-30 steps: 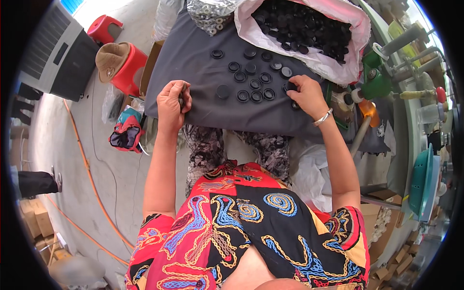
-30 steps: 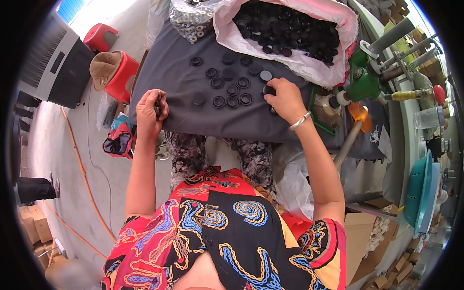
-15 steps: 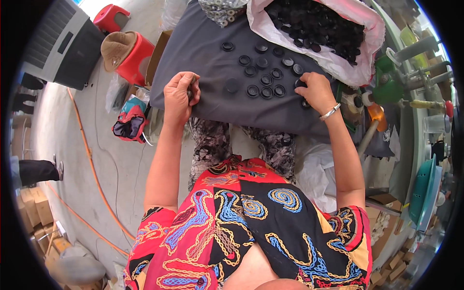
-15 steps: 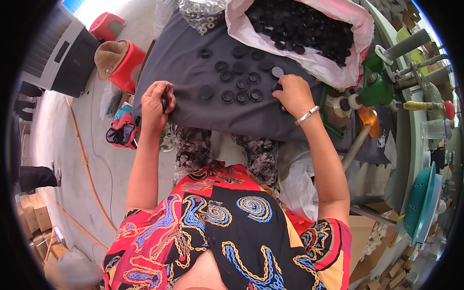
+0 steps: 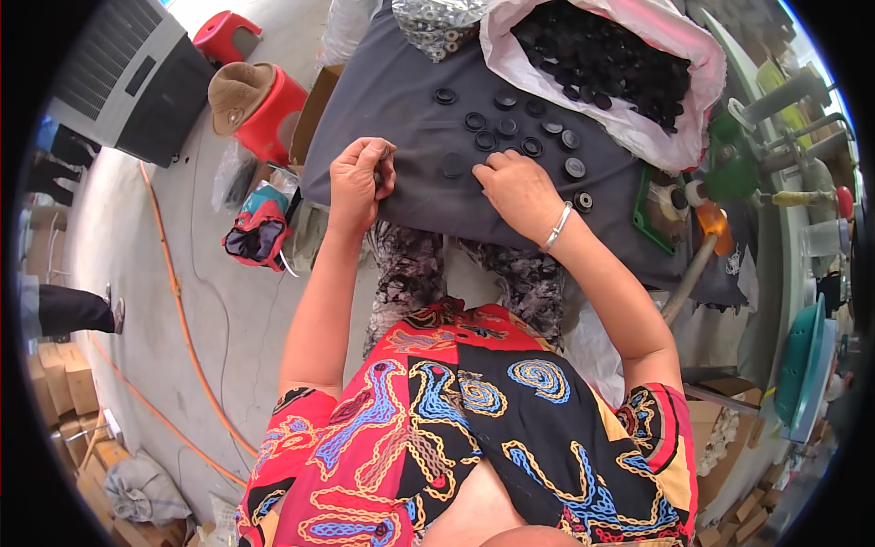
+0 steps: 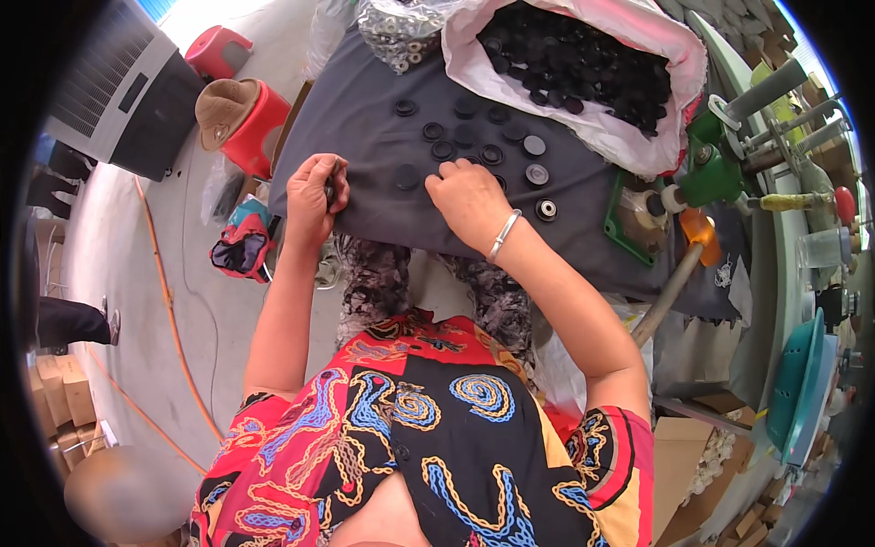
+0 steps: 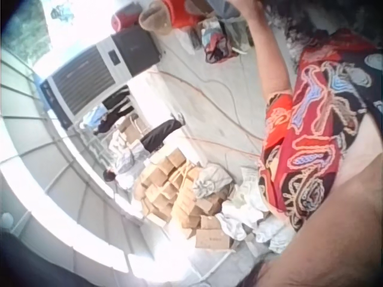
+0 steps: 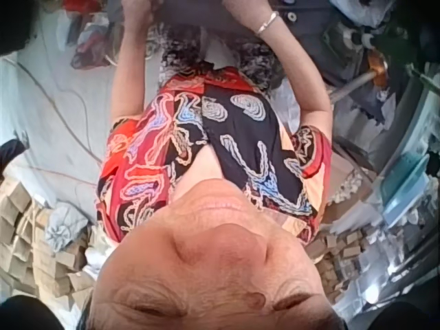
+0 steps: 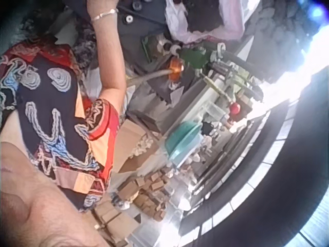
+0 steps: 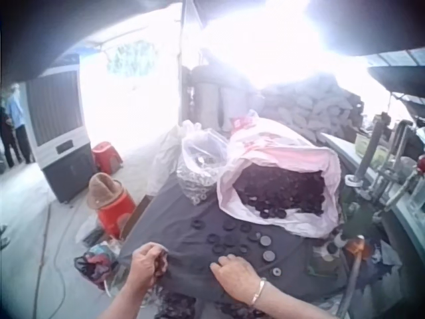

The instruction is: The person assembles small mechanical components by hand, placing metal inserts into black rubber rings and arranging them on a table. They use a hammer to secure the components and operate a green manual press machine to process the items.

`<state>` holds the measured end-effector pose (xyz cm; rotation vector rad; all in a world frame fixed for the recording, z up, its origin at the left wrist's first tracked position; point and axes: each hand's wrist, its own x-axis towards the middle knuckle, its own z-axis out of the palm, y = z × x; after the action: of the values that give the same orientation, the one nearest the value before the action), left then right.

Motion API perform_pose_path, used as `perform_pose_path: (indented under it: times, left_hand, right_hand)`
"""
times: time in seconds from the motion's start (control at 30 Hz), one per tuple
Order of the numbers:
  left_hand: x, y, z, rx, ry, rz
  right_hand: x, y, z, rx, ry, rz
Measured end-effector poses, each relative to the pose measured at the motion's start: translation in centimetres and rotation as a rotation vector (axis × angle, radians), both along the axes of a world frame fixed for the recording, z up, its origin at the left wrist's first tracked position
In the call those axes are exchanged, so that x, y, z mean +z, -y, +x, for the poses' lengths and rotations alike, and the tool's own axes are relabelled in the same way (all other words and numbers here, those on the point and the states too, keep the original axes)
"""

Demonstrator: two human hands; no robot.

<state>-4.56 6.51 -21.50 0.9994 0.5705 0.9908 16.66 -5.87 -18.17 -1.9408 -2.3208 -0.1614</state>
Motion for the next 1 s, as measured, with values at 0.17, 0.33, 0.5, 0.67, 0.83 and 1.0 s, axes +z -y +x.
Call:
perform_pose_path:
  times: [0.17,0.33,0.5,0.67,0.83,1.0]
  left_hand:
    - [-0.1,0.3,0.1,0.012,-0.014,-0.012]
    - [-0.1,0.1,0.0,-0.011,0.041,-0.022]
    - [-0.1,0.1,0.0,-0.003,0.029,-0.029]
    - [0.3,0.0,0.1,-0.001,0.011,-0.023]
    - [0.4,0.0,0.3,-0.008,-0.029,-0.024]
    - [0.1,-0.1,0.2,-0.011,-0.033,-0.020]
  right_hand:
    - [1.7,2.3,0.4,-0.045,-0.355,0.251]
    - [2.5,8.8,4.0,-0.364,-0.576,0.510]
    - [-1.0,14.2,6.7,-0.628,-0.402,0.330]
    - [0.7,13.6,7.0,-0.687,-0.524,0.215]
    - [2.1,11.2,7.2,-0.645,-0.659,0.156]
    - [1.8,9.6,7.4,-0.623,-0.486,0.056]
